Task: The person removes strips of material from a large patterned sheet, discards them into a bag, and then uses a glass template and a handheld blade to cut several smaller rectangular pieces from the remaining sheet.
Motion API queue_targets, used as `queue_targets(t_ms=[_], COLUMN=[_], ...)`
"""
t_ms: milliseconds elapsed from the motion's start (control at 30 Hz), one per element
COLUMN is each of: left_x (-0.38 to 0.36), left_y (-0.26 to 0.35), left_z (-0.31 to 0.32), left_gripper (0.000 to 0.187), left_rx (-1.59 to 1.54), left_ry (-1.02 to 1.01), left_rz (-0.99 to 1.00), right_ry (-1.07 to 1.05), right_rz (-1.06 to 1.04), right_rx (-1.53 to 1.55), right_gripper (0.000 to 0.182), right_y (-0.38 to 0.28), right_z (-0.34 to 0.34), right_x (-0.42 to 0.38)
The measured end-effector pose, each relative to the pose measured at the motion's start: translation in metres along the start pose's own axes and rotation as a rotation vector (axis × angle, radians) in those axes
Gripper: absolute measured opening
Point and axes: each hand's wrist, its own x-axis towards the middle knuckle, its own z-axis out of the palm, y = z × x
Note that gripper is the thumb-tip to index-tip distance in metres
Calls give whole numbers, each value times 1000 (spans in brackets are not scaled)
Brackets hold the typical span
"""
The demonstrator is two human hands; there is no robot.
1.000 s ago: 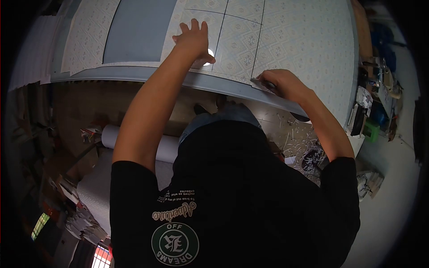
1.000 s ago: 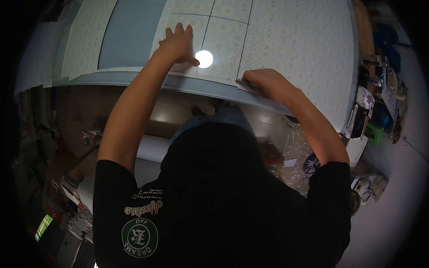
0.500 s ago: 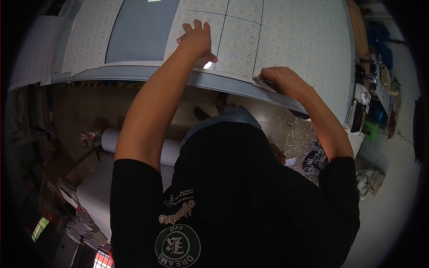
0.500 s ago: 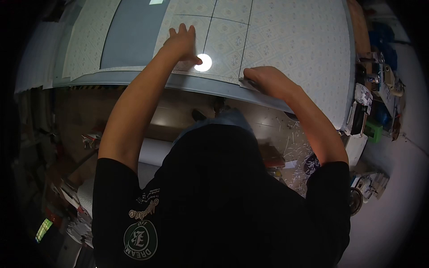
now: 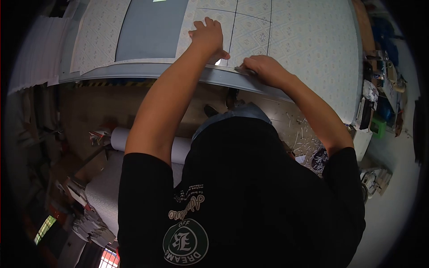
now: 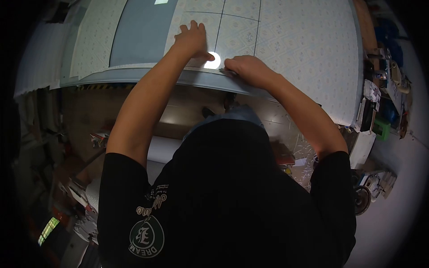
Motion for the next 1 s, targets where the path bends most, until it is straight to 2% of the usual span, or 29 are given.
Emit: queue_targets(t_ms=[67,133,167,233,267,333,567,633,767,933,967,1000], left_x=[-1,4,9,11,13,13,17,22,20,20,20,25], left_y=[-7,-23,-35,-56,-60,-70,-75,-79,-85,-78,-79,-80], left_z=[-3,-6,-8,-16,-12,-2,7,11,18,0,-2,-7], left_gripper=[106,95,95,99,99,102,96,93,92,88,76,76], left_rx=[-4,-28,-21,178,182,132,127,141,89,117,96,100], left_ry=[3,-30,-29,-79,-82,53,63,105,127,58,83,76], left_rz=[7,110,111,307,304,368,347,383,412,421,448,450], right_ry=[33,-12,-5,-38,-35,-72,1,136,134,273,276,290], right_rz=[-32,9,8,28,25,7,38,-69,-64,-100,-108,-115], right_rx=[-7,-48,-46,-67,-63,-114,-12,55,97,222,227,214], right_gripper=[7,5,5,6,6,8,14,14,16,15,15,15], right_y=[-12,-24,-25,-26,-27,-32,-68,-68,-66,-59,-57,-56], right_z=[5,-1,-2,-1,-1,2,39,50,55,59,59,61], right_x=[19,30,33,34,37,49,119,130,124,115,117,117])
